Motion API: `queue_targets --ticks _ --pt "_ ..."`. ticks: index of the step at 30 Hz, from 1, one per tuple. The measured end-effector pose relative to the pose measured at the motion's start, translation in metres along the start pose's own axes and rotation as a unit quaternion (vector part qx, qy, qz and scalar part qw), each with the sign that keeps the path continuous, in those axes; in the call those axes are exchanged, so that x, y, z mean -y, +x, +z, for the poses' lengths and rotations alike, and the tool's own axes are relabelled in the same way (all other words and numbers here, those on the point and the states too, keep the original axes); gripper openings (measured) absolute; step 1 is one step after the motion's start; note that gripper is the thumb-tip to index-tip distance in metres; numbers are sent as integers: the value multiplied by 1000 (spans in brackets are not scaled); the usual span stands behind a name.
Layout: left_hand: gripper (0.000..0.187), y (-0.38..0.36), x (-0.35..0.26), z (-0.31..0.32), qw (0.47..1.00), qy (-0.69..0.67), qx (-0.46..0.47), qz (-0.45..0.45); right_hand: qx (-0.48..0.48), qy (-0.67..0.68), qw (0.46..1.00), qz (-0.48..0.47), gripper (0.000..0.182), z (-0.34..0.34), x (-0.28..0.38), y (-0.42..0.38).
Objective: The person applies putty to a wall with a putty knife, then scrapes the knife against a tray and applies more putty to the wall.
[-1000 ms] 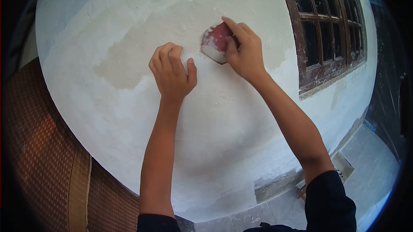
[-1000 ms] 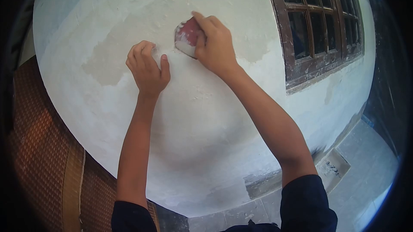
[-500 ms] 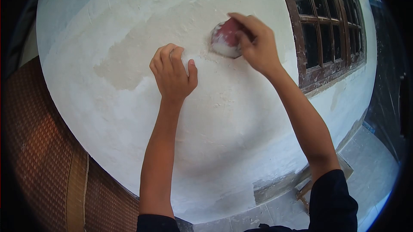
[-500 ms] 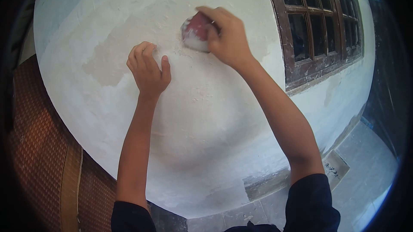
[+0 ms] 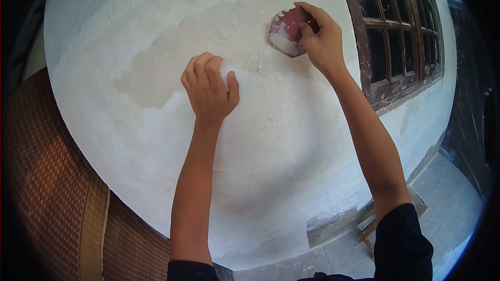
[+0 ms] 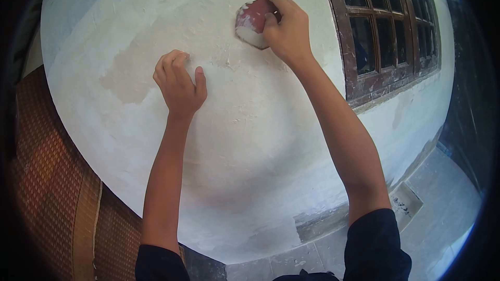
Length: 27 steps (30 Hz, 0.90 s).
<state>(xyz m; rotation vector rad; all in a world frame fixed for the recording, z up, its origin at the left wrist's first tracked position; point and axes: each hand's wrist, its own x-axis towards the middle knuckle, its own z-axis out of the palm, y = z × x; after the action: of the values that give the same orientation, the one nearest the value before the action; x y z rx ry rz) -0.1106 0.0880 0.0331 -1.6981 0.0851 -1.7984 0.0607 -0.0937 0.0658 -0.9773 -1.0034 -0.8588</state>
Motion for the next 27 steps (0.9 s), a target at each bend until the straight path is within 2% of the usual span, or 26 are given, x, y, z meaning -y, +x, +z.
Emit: queue_targets --ticks 2,3,4,6,7,8,10,11,12,15,16,18,19,20,22,23,24,26,27 --pt "38 0 0 0 1000 -1 0 0 127 54 989 -54 37 1 5 -9" --pt "38 0 0 0 1000 1 0 0 173 -9 979 -110 38 2 5 -10" --pt "38 -1 0 1 1000 2 -1 1 174 -10 979 -109 38 2 -2 -8" --pt "39 -2 -1 1 1000 0 -2 -1 24 -6 997 -77 39 3 -4 4" --pt "39 -2 -1 1 1000 0 -2 -4 7 18 1000 5 39 -3 -4 7" --pt "39 -1 0 1 1000 1 -4 -4 7 19 1000 4 39 -1 -2 4" --pt "39 -1 -1 2 1000 0 -4 -1 97 39 991 -84 38 5 3 -4" --pt "39 -2 -2 2 1000 0 -4 -3 157 2 983 -94 38 7 5 -8" --pt "39 -3 -2 2 1000 1 -4 -3 157 2 983 -93 38 7 4 -7" --pt "39 -3 -1 2 1000 2 -4 -2 -17 -23 997 -69 39 7 0 6" --pt "39 -2 -1 2 1000 0 -3 -2 -18 -21 997 -71 39 8 0 5" --pt "39 -1 -1 0 1000 0 -2 -1 90 43 991 -94 38 9 6 -4" --pt "39 -1 -2 0 1000 -2 0 -1 146 -8 984 -99 38 10 10 -9" --pt "39 -2 -3 0 1000 -4 1 -1 146 -9 985 -96 38 10 3 -7" --pt "39 -1 -2 1 1000 -4 -2 -5 -6 -39 994 -98 38 11 -16 5" --pt "39 -1 -1 1 1000 -4 -2 -5 -30 -6 999 -36 38 4 -11 9" --pt "39 -1 -1 0 1000 -2 -2 0 -31 -6 999 -36 38 3 -8 7" --pt "39 1 -1 0 1000 -1 -2 3 76 39 994 -70 37 3 1 -5" --pt "39 1 -1 -1 1000 -2 -1 2 145 -9 987 -75 37 3 3 -9"
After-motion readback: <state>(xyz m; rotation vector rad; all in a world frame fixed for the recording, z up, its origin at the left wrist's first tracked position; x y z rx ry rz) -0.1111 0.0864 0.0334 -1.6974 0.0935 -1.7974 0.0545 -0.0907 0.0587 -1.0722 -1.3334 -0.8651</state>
